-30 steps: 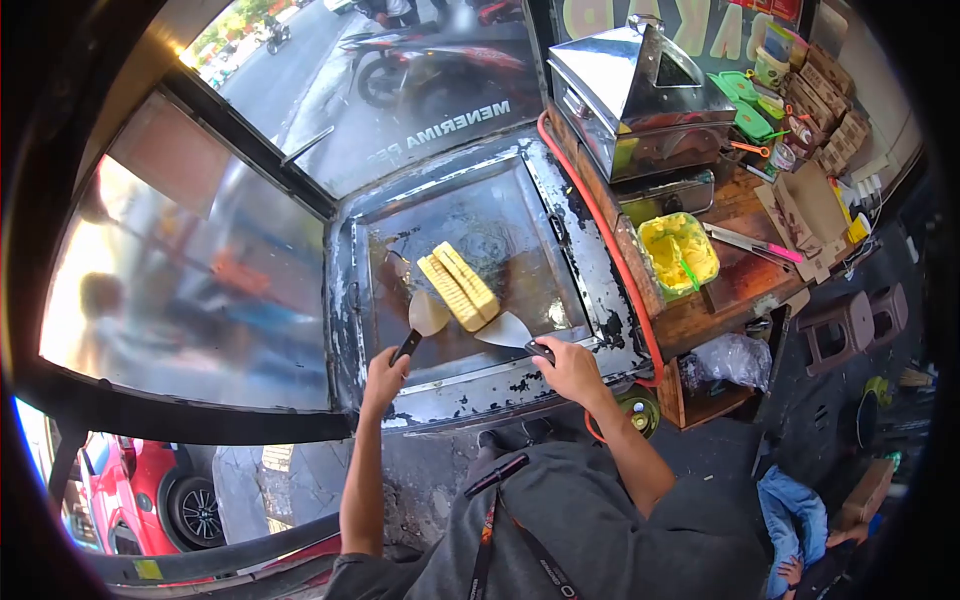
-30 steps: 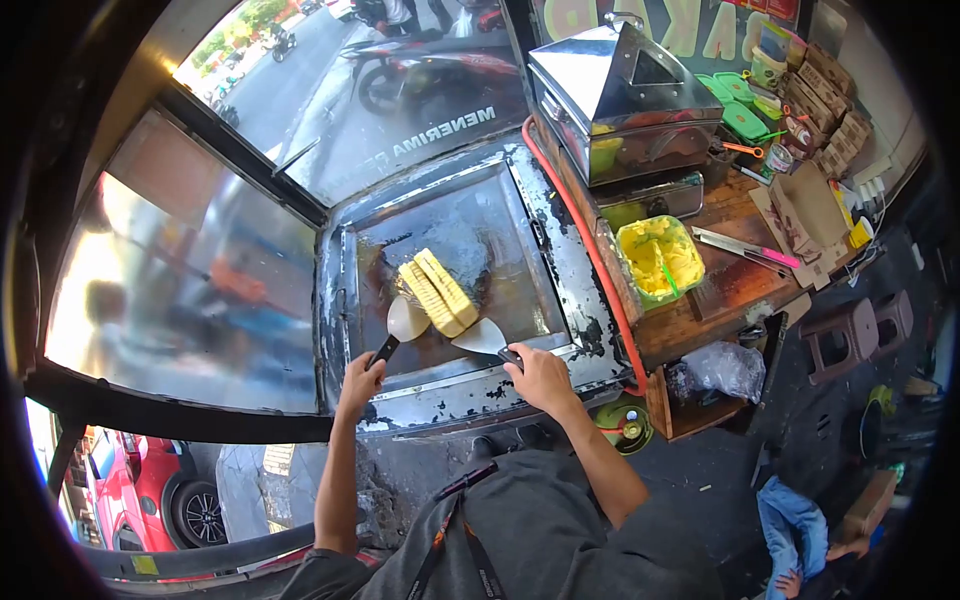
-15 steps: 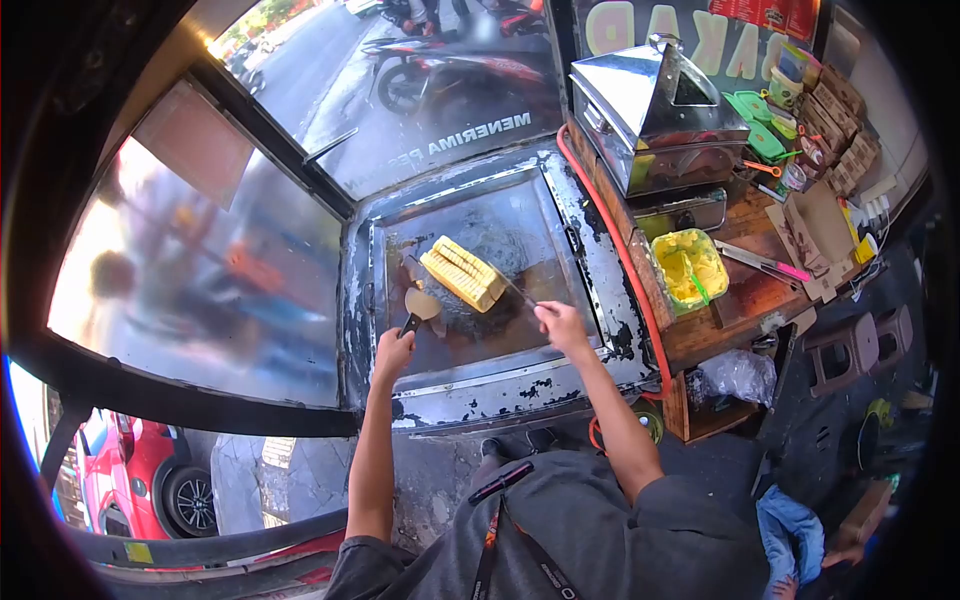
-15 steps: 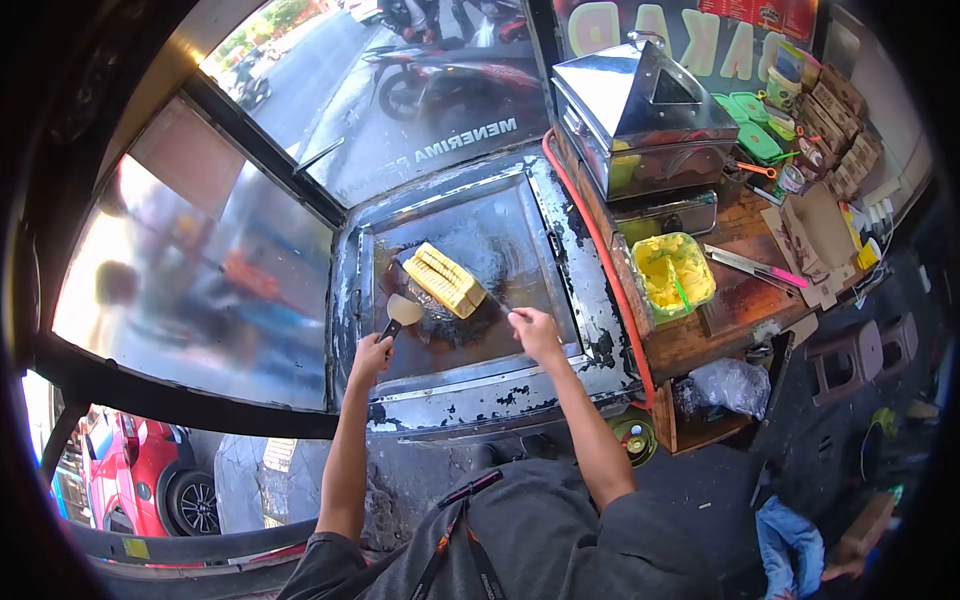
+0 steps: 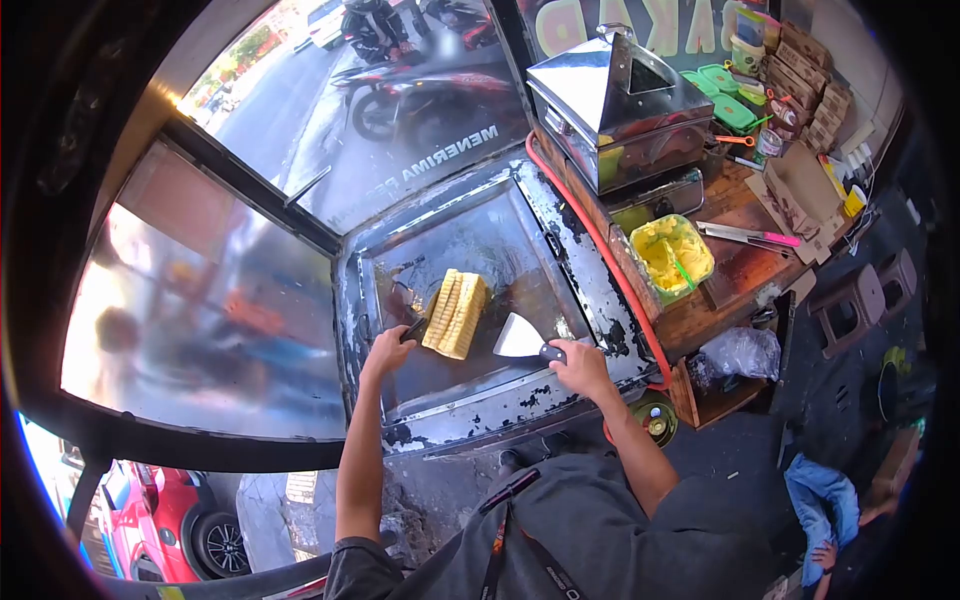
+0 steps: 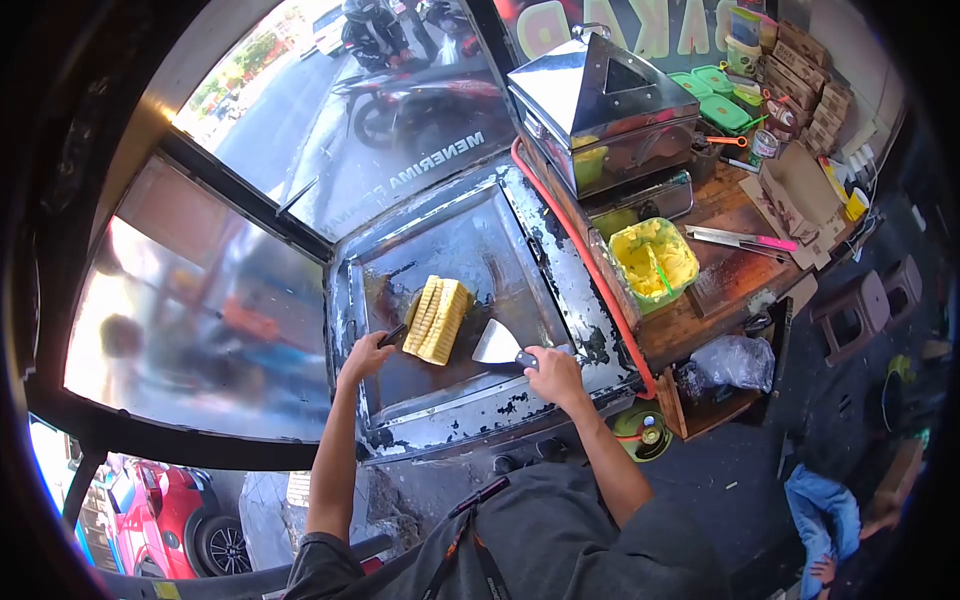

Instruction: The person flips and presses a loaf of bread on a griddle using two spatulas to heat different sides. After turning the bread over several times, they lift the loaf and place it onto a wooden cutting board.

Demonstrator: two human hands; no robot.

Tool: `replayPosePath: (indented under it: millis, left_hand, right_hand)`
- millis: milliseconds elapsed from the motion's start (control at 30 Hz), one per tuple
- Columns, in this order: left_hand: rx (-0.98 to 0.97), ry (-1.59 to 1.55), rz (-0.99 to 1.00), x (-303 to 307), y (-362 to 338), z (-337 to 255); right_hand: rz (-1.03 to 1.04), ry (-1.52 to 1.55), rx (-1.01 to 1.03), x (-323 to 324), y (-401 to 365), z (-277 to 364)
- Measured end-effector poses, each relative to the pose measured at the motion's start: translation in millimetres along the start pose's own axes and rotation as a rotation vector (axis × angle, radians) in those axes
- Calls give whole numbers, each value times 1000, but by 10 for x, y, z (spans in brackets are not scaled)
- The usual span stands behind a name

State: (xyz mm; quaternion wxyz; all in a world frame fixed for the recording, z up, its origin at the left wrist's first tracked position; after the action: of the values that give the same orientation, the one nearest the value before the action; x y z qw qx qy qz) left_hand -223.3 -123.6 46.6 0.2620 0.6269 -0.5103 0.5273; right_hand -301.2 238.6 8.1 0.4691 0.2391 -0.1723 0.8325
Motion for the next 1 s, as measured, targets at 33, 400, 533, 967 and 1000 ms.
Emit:
replayPosePath:
  millis: [33,400,533,967,1000]
  left_hand:
    - [24,-4,26,6,-65,-114]
    - [236,-582,37,-613,-1059,-423]
    - [333,-922,15,-785,-1349,-260]
    - [510,-1221,-211,-780,-2422,117]
    - [507,-1229,-228,-787,-2488,160]
  right_hand:
    - [0,-14,1,0,-2,-39]
    - [38,-17,-37,170,-423,275]
    - [-70,46,-2,-173,-128,184]
    - [171,-48,192,-691,209,1004]
    - [199,-42,228,-778,244,1091]
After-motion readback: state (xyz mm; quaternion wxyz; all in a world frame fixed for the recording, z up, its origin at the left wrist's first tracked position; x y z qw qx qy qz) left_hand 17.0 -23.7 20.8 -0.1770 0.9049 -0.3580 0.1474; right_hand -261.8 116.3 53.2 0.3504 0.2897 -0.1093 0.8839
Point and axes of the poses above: each hand's wrist, its own y-axis towards the middle knuckle, its own x-axis out of the back of the hand, z = x × y, the point moved 8 cm from there along y, towards the middle knuckle, and after that the axes turned 8 degrees about y, right-handed, at the moved point
